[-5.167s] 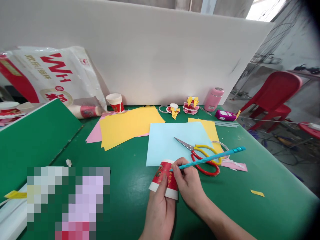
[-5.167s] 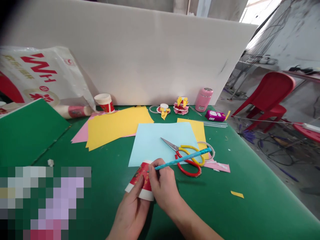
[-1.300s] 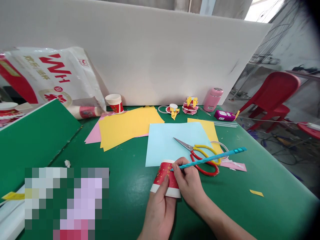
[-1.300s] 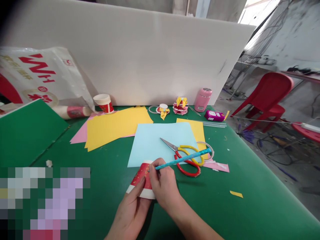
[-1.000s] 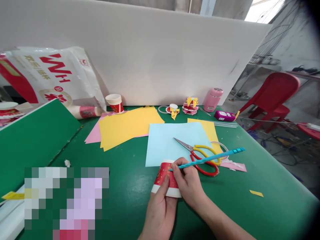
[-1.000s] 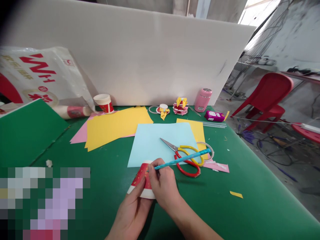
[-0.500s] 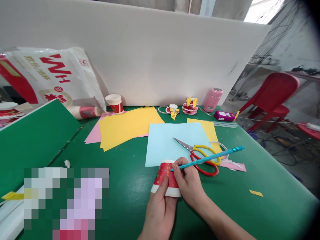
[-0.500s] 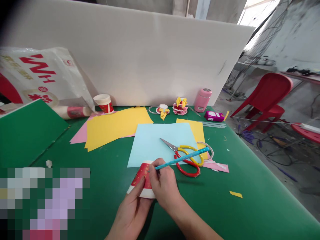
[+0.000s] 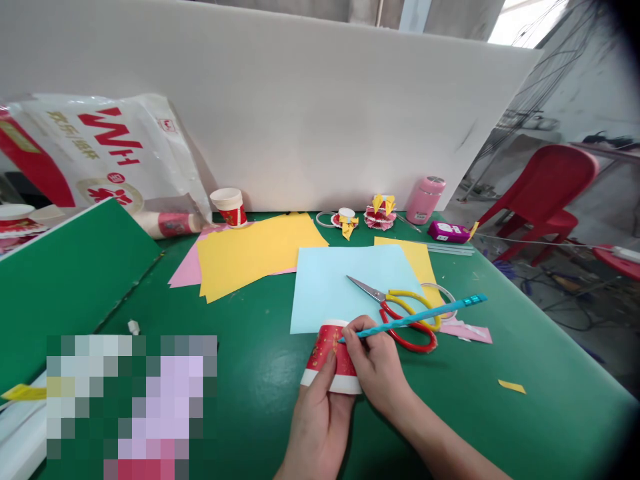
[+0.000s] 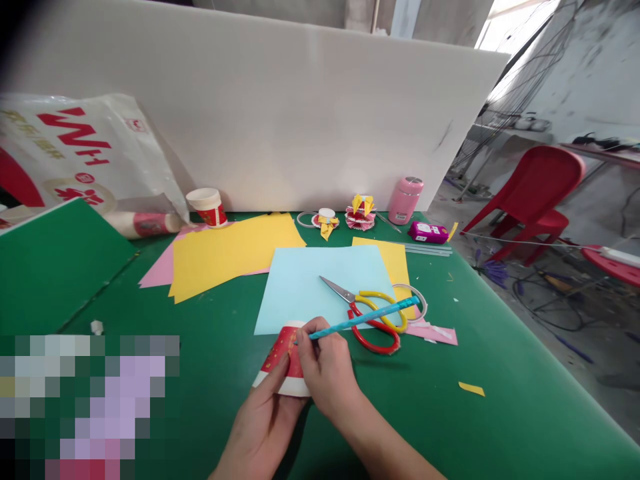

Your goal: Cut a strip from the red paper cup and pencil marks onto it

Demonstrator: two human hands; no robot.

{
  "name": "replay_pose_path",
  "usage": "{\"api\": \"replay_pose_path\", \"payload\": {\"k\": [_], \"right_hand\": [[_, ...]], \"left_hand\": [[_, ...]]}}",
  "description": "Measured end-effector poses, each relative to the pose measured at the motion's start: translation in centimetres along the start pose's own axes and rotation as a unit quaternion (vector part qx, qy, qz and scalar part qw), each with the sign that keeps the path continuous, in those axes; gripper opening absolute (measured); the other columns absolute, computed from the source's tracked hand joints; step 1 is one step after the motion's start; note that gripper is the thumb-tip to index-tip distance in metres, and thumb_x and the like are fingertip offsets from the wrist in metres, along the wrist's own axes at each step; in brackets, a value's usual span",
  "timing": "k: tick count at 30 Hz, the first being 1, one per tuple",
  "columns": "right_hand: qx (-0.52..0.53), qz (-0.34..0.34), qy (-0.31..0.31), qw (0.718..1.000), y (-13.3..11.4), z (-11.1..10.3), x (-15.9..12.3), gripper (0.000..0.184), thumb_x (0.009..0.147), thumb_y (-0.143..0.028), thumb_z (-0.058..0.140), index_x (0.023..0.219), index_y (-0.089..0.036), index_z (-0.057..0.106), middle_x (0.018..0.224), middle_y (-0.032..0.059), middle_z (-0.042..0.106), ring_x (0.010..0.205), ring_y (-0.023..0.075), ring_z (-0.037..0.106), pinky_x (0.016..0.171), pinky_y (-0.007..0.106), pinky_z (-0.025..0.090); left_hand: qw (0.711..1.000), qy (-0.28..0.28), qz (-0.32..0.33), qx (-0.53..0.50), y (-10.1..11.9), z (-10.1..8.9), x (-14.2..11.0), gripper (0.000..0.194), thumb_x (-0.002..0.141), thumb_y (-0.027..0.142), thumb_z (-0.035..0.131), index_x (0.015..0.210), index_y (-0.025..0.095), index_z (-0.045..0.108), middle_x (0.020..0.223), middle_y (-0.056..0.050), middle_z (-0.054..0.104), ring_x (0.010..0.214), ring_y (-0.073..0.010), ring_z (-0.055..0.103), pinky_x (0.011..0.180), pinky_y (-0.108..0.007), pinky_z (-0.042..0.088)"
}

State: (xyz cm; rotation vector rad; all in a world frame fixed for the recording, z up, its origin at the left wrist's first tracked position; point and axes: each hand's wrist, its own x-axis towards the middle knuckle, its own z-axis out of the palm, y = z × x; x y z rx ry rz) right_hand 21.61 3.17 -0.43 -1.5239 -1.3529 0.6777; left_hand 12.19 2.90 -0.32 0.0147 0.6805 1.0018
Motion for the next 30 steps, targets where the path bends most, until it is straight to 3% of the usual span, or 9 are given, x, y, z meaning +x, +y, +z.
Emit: {"api": "replay_pose_path", "payload": {"k": [4,15,25,30], "right_hand": [[-0.001,-0.006,-0.001,1.0,-0.09,0.03,0.05,0.019,0.086,-0.028,0.04,0.071,-0.019,0.046,0.059,-0.0018,0.048,0.052,0.0124,0.046,0.049,0.023,0.035],[-0.042,-0.012,0.021,0.999,0.31,-0.28,0.04,0.016,0.085,-0.024,0.038,0.069,-0.02,0.042,0.056,-0.0029,0.044,0.05,0.0127,0.043,0.047,0.023,0.033],[0.001,0.001,0.002,1.0,0.0,0.11,0.03,0.02,0.086,-0.029,0.039,0.07,-0.019,0.045,0.06,-0.0007,0.048,0.052,0.0126,0.045,0.047,0.022,0.035],[-0.013,-0.005,0.01,1.0,0.02,0.08,0.11,0.019,0.086,-0.027,0.039,0.069,-0.019,0.044,0.059,-0.0001,0.049,0.054,0.0136,0.048,0.047,0.022,0.035]], "left_hand": [[1.0,-0.021,-0.007,0.001,0.02,0.02,-0.12,0.031,0.078,0.016,0.055,0.109,0.016,0.058,0.115,-0.011,0.061,0.109,-0.0242,0.052,0.095,-0.036,0.04],[0.999,0.046,-0.003,0.021,0.21,0.43,-0.23,0.029,0.077,0.011,0.055,0.105,0.013,0.058,0.105,-0.012,0.065,0.099,-0.0221,0.059,0.088,-0.034,0.046],[1.0,0.003,-0.009,0.018,0.08,0.15,-0.21,0.032,0.078,0.014,0.055,0.109,0.016,0.057,0.11,-0.012,0.063,0.1,-0.0226,0.058,0.091,-0.037,0.043],[0.999,0.021,-0.004,0.026,0.15,0.23,-0.3,0.031,0.078,0.013,0.055,0.109,0.014,0.056,0.11,-0.013,0.063,0.103,-0.0227,0.056,0.092,-0.037,0.043]]}}
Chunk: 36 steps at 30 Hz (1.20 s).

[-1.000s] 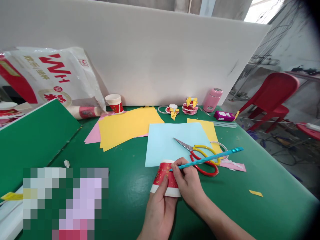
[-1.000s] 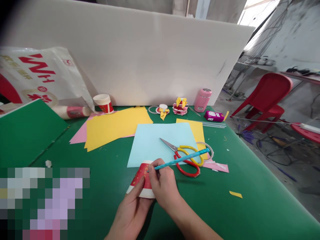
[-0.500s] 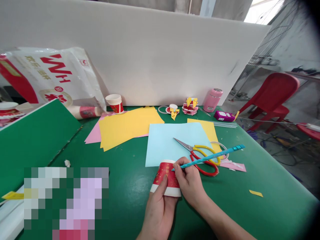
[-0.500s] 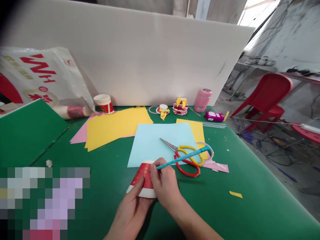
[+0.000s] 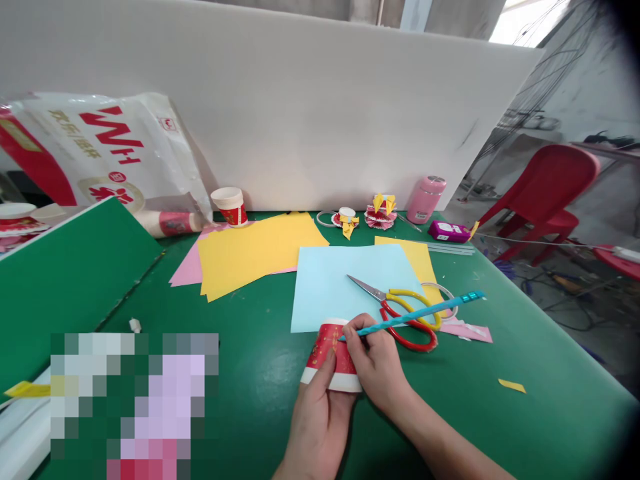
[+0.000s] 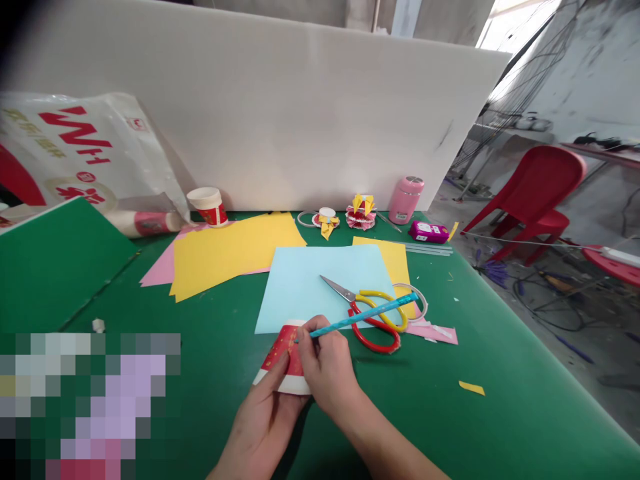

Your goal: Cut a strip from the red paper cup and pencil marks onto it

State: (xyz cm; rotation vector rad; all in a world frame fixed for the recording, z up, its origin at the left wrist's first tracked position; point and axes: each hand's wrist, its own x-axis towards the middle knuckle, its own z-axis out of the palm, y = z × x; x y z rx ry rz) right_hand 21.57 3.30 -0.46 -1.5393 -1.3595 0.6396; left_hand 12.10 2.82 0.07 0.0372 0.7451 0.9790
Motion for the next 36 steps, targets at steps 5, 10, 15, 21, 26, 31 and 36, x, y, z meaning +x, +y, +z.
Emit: {"api": "replay_pose_path", "payload": {"k": [5,10,15,21,26,31,36], "right_hand": [[-0.025,-0.007,0.014,1.0,0.12,-0.34,0.0,0.016,0.085,-0.024,0.039,0.069,-0.02,0.042,0.056,-0.002,0.045,0.052,0.0131,0.045,0.047,0.023,0.033],[-0.013,0.001,0.011,1.0,0.31,-0.25,-0.01,0.016,0.085,-0.025,0.04,0.07,-0.019,0.043,0.056,-0.0028,0.044,0.049,0.0121,0.042,0.045,0.022,0.032],[0.013,0.007,-0.001,1.0,0.18,0.05,-0.08,0.019,0.086,-0.029,0.04,0.07,-0.019,0.045,0.059,-0.0012,0.047,0.052,0.0123,0.044,0.046,0.022,0.033],[0.011,-0.002,-0.007,1.0,0.22,0.08,-0.14,0.02,0.086,-0.029,0.039,0.07,-0.019,0.045,0.062,-0.0001,0.049,0.054,0.0128,0.046,0.049,0.023,0.035],[-0.018,-0.004,0.013,1.0,0.25,-0.12,-0.09,0.018,0.085,-0.025,0.039,0.069,-0.02,0.042,0.057,-0.0027,0.044,0.05,0.0122,0.043,0.047,0.023,0.033],[-0.022,-0.001,0.012,1.0,0.28,-0.17,-0.09,0.017,0.085,-0.024,0.038,0.069,-0.02,0.041,0.055,-0.0037,0.041,0.048,0.0118,0.04,0.045,0.023,0.031],[-0.022,0.005,0.017,1.0,0.4,-0.13,-0.06,0.017,0.084,-0.025,0.039,0.069,-0.02,0.041,0.056,-0.0039,0.04,0.048,0.0117,0.039,0.046,0.023,0.031]], "left_hand": [[1.0,0.004,-0.003,0.01,0.09,0.05,-0.12,0.031,0.078,0.014,0.054,0.109,0.012,0.055,0.112,-0.015,0.061,0.105,-0.024,0.055,0.092,-0.037,0.043],[1.0,0.014,0.001,0.008,0.04,0.02,0.17,0.032,0.078,0.013,0.054,0.11,0.013,0.055,0.111,-0.014,0.062,0.103,-0.0233,0.056,0.091,-0.037,0.043],[1.0,-0.023,-0.005,-0.013,0.06,-0.08,0.21,0.032,0.078,0.013,0.053,0.11,0.015,0.056,0.111,-0.012,0.063,0.1,-0.022,0.059,0.092,-0.037,0.043],[0.999,-0.037,-0.013,-0.015,0.1,-0.01,0.0,0.031,0.079,0.016,0.054,0.11,0.017,0.057,0.11,-0.011,0.063,0.096,-0.021,0.061,0.09,-0.037,0.044],[1.0,0.021,-0.007,-0.013,0.02,-0.02,0.15,0.027,0.078,0.012,0.053,0.104,0.014,0.059,0.102,-0.011,0.067,0.095,-0.0205,0.061,0.088,-0.035,0.045],[1.0,0.02,-0.005,-0.013,0.06,0.01,0.31,0.025,0.078,0.012,0.054,0.102,0.013,0.059,0.102,-0.012,0.067,0.095,-0.0214,0.061,0.088,-0.036,0.046],[1.0,0.01,0.015,0.023,0.1,0.25,-0.04,0.029,0.076,0.013,0.057,0.105,0.014,0.058,0.106,-0.01,0.065,0.1,-0.0211,0.058,0.086,-0.032,0.047]]}}
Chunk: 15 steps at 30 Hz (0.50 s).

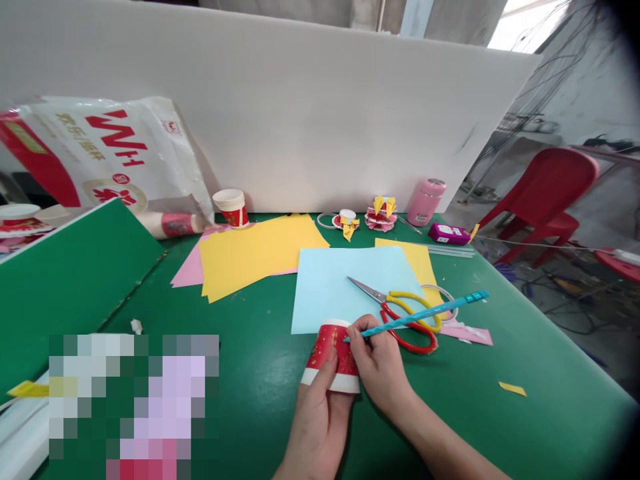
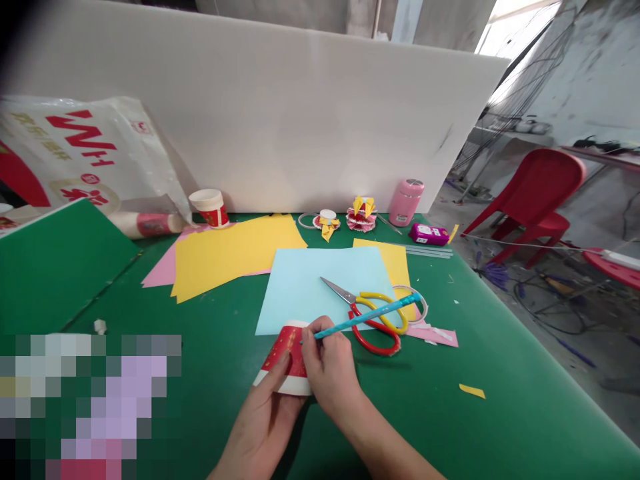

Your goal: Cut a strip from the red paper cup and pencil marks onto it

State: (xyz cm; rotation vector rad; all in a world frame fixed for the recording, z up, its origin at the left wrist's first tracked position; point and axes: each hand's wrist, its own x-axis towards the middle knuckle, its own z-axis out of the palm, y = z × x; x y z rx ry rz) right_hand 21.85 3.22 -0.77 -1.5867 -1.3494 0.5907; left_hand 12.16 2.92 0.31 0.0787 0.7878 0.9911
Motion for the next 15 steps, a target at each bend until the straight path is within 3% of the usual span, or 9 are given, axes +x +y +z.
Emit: {"api": "replay_pose_path", "payload": {"k": [6,15], "right_hand": [[0.008,0.002,-0.003,1.0,-0.25,0.07,-0.07,0.018,0.085,-0.026,0.038,0.069,-0.02,0.042,0.058,-0.0026,0.043,0.051,0.0125,0.042,0.048,0.024,0.033],[0.013,0.0,-0.005,1.0,-0.48,-0.09,-0.06,0.018,0.085,-0.027,0.039,0.07,-0.019,0.044,0.057,-0.0022,0.045,0.051,0.0126,0.044,0.048,0.023,0.034]], "left_hand": [[0.999,0.004,0.008,0.038,-0.13,0.24,-0.34,0.035,0.075,0.014,0.059,0.109,0.015,0.055,0.109,-0.012,0.063,0.104,-0.022,0.056,0.086,-0.031,0.047],[1.0,-0.001,0.002,-0.01,-0.2,0.02,-0.18,0.031,0.076,0.01,0.055,0.107,0.014,0.056,0.107,-0.011,0.064,0.104,-0.022,0.056,0.089,-0.033,0.045]]}}
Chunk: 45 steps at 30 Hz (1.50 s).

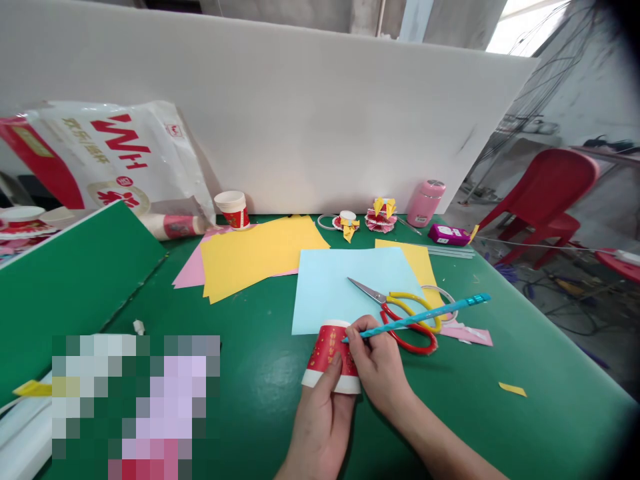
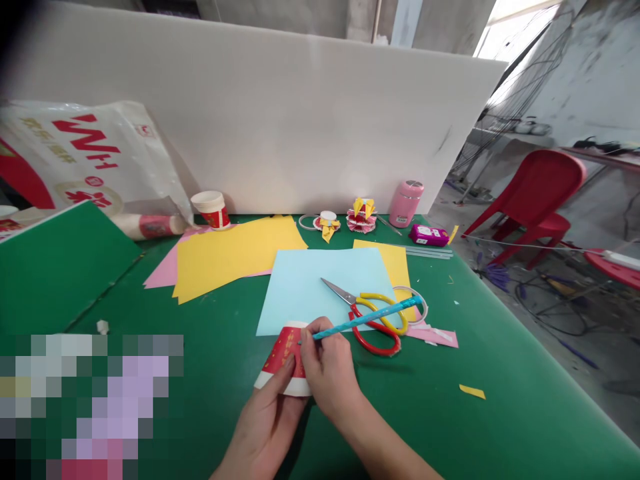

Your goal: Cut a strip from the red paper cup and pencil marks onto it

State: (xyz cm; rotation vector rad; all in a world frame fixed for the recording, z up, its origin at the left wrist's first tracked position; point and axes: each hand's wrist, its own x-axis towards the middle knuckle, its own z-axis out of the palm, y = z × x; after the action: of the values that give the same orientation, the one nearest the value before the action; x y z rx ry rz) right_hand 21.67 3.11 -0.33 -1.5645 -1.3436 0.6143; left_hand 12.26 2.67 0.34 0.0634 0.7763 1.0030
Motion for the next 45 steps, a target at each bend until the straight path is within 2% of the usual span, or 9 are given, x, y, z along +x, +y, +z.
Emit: {"api": "replay_pose_path", "payload": {"k": [6,24,33,45], "right_hand": [[0.014,0.006,-0.011,1.0,0.03,0.12,0.04,0.019,0.085,-0.028,0.039,0.07,-0.019,0.044,0.06,-0.0003,0.048,0.052,0.0124,0.045,0.046,0.022,0.034],[-0.007,-0.002,0.005,1.0,0.22,-0.05,0.06,0.016,0.084,-0.024,0.039,0.068,-0.02,0.041,0.054,-0.0039,0.041,0.047,0.0116,0.041,0.044,0.022,0.031],[0.009,-0.001,-0.01,1.0,0.13,0.04,0.09,0.019,0.085,-0.028,0.039,0.069,-0.019,0.043,0.057,-0.0013,0.046,0.051,0.0128,0.045,0.045,0.022,0.033],[-0.007,-0.003,0.003,1.0,0.12,-0.15,0.11,0.016,0.084,-0.023,0.04,0.067,-0.021,0.039,0.048,-0.0072,0.033,0.041,0.0101,0.036,0.041,0.022,0.027]], "left_hand": [[1.0,-0.02,-0.008,-0.001,-0.04,0.03,0.1,0.03,0.076,0.011,0.056,0.106,0.014,0.057,0.106,-0.011,0.065,0.106,-0.0234,0.055,0.091,-0.036,0.043],[1.0,0.004,-0.012,-0.016,-0.06,-0.28,0.38,0.027,0.076,0.008,0.054,0.102,0.014,0.06,0.103,-0.011,0.066,0.099,-0.0221,0.059,0.091,-0.036,0.044],[1.0,-0.023,-0.014,-0.016,-0.15,-0.55,0.46,0.028,0.076,0.01,0.056,0.103,0.015,0.06,0.106,-0.011,0.065,0.101,-0.0213,0.058,0.093,-0.035,0.042],[1.0,0.009,-0.013,-0.004,0.05,-0.28,0.41,0.027,0.074,0.011,0.058,0.101,0.011,0.06,0.104,-0.013,0.066,0.103,-0.0252,0.056,0.091,-0.037,0.044]]}}
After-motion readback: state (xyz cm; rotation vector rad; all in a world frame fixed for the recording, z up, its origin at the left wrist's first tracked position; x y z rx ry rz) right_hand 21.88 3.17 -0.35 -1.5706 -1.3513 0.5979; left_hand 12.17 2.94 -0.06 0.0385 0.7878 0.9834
